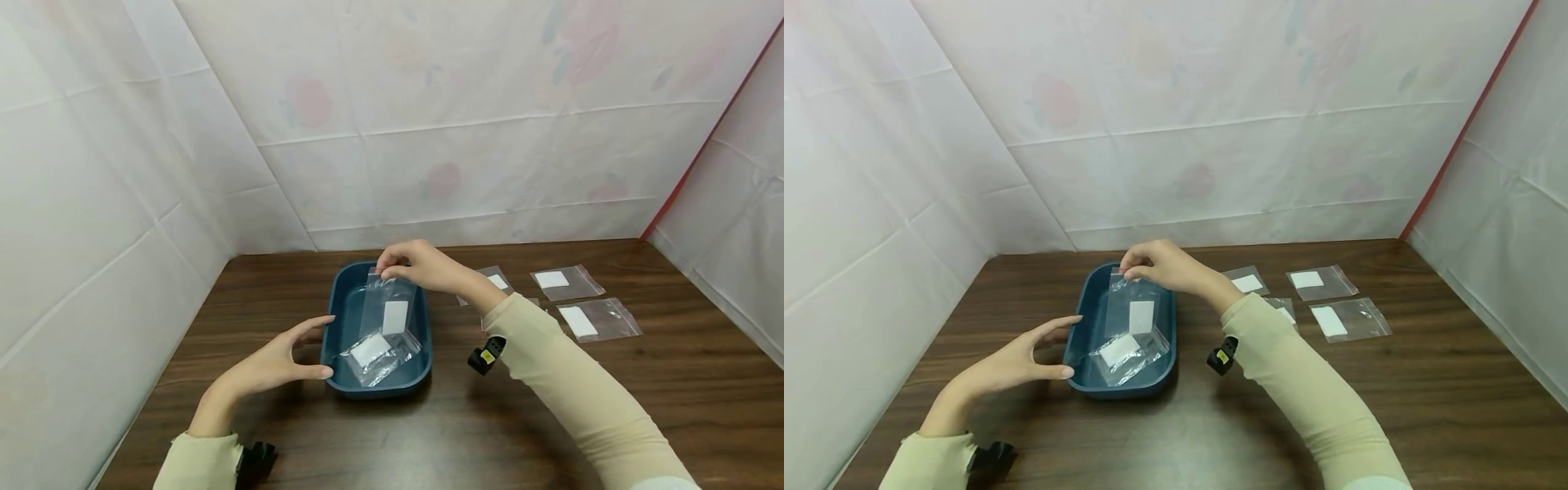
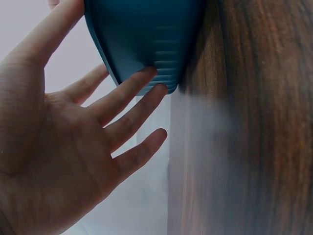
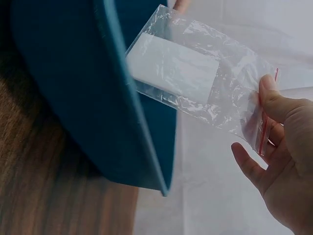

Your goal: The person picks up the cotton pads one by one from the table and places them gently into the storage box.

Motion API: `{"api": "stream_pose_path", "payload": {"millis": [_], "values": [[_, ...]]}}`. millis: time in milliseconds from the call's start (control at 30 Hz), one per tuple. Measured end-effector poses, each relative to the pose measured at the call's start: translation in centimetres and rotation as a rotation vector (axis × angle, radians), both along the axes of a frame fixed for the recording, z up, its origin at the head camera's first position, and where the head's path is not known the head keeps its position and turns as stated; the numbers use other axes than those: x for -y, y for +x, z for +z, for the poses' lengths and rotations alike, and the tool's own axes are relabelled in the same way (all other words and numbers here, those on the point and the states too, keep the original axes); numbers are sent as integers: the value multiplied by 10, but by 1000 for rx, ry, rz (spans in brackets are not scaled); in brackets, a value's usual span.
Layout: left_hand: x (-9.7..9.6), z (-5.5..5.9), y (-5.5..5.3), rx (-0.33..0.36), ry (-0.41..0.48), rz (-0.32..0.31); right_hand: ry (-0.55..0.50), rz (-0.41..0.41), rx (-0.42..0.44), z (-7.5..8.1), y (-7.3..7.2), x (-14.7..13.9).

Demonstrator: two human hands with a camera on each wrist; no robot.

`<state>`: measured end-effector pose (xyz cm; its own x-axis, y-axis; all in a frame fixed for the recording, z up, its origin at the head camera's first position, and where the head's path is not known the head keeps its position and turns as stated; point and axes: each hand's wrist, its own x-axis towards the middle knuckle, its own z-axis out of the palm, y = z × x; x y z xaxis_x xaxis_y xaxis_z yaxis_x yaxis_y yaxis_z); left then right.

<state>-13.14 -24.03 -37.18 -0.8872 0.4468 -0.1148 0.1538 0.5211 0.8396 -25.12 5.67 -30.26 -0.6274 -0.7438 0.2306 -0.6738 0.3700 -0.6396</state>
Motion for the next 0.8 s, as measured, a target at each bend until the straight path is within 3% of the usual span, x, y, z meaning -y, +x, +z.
{"api": "stream_pose_path", "payload": {"millis": [433, 800], "values": [[-1, 0, 2, 8, 6, -5, 36, -44, 60, -23, -16, 8], [1, 0, 2, 7, 2, -2, 61, -89, 30, -35, -24, 16]]}}
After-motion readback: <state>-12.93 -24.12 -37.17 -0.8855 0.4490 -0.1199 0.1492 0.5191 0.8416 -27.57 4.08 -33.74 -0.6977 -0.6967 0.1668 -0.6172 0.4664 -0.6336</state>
